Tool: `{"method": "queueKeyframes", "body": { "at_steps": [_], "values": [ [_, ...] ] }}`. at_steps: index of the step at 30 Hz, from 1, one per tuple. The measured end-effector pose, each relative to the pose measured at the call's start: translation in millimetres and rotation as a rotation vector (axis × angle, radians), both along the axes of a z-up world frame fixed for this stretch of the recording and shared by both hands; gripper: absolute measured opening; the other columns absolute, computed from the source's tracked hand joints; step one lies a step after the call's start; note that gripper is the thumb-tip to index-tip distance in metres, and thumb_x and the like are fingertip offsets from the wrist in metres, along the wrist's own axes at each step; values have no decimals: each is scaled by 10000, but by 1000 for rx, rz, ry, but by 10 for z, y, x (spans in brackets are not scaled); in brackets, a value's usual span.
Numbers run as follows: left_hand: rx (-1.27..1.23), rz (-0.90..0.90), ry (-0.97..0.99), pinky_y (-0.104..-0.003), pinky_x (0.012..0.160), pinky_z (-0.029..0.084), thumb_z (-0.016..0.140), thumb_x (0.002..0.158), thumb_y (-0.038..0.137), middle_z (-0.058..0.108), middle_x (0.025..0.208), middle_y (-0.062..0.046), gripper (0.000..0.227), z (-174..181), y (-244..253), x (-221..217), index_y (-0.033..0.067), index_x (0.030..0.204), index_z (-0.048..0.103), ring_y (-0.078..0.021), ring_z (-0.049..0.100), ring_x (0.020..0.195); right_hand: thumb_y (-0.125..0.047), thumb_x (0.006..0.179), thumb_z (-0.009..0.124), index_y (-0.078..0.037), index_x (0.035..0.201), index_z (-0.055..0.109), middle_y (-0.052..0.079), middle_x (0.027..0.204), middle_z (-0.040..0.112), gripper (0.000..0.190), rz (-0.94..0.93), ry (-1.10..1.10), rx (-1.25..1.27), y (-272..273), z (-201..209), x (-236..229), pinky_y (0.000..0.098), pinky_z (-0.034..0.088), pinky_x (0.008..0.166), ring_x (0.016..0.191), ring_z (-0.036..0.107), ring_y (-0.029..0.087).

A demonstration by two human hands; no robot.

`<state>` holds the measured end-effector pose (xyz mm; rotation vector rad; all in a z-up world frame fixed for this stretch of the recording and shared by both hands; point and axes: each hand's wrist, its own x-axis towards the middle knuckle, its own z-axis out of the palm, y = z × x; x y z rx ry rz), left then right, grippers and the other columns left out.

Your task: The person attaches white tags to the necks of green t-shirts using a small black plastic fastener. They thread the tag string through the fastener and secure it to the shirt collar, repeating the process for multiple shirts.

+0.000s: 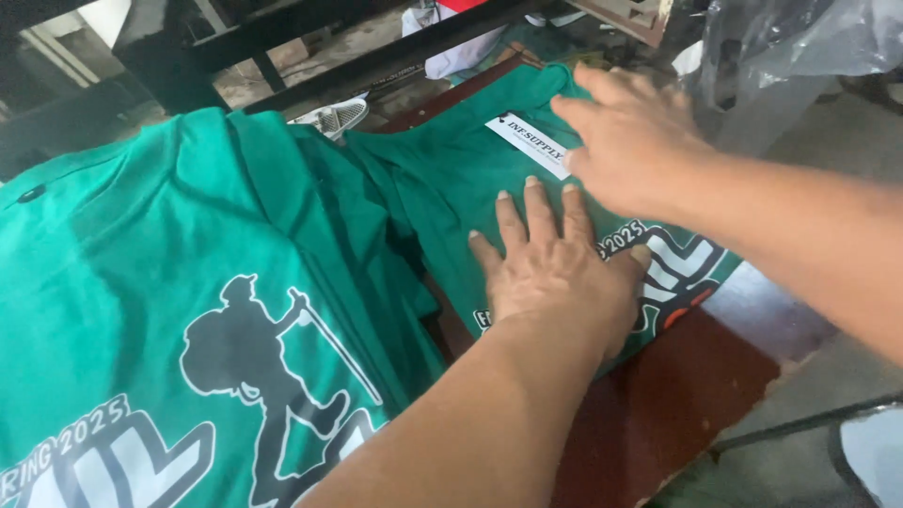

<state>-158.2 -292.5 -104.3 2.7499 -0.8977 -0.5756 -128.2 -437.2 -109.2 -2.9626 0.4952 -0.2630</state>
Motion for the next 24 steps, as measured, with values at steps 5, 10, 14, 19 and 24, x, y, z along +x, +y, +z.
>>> {"method": "queueKeyframes", "body": {
  "at_steps": [5, 10, 14, 19, 24],
  "values": [
    [101, -21, 92, -680, 1224, -63, 442, 972, 372, -228, 1749, -90, 914, 232, -4, -30, 187, 1670, -119, -385, -246, 1585, -306, 962, 416, -179, 1460, 569, 105, 1622, 404, 536, 13, -135, 99, -47, -336, -160, 579, 271, 1132, 1486, 336, 306],
    [137, -20, 137, -689, 1230, 9, 470, 980, 447, -194, 1760, -76, 943, 361, 22, 56, 156, 1677, -95, -379, -199, 1598, -474, 979, 345, -255, 1528, 487, 126, 1649, 345, 608, 9, -43, 156, -133, -409, -275, 481, 210, 1193, 1528, 281, 270],
    [158, 2, -141, -594, 1090, 253, 447, 977, 294, 230, 1623, -90, 600, 387, 123, 310, 127, 1542, 329, -380, 168, 1485, -378, 996, 396, -456, 1530, 386, -28, 1656, 309, 540, -23, 38, 9, 48, -350, -259, 633, 338, 1158, 1532, 313, 306],
    [21, 66, -301, -568, 1007, 383, 327, 998, 253, 503, 1452, -154, 529, -162, 285, 718, 99, 1467, 516, -391, 471, 1341, -211, 952, 522, -356, 1501, 469, 27, 1584, 420, 571, 157, -91, -141, 485, -330, -186, 714, 367, 1081, 1477, 376, 388],
    [22, -34, -115, -607, 1236, 123, 186, 1002, 442, 27, 1706, -239, 746, -25, 495, 675, 67, 1644, 123, -460, -16, 1572, -489, 1022, 327, -420, 1493, 457, -28, 1633, 380, 493, 31, 47, -57, 571, -301, -114, 547, 336, 1168, 1517, 339, 289]
  ]
}}
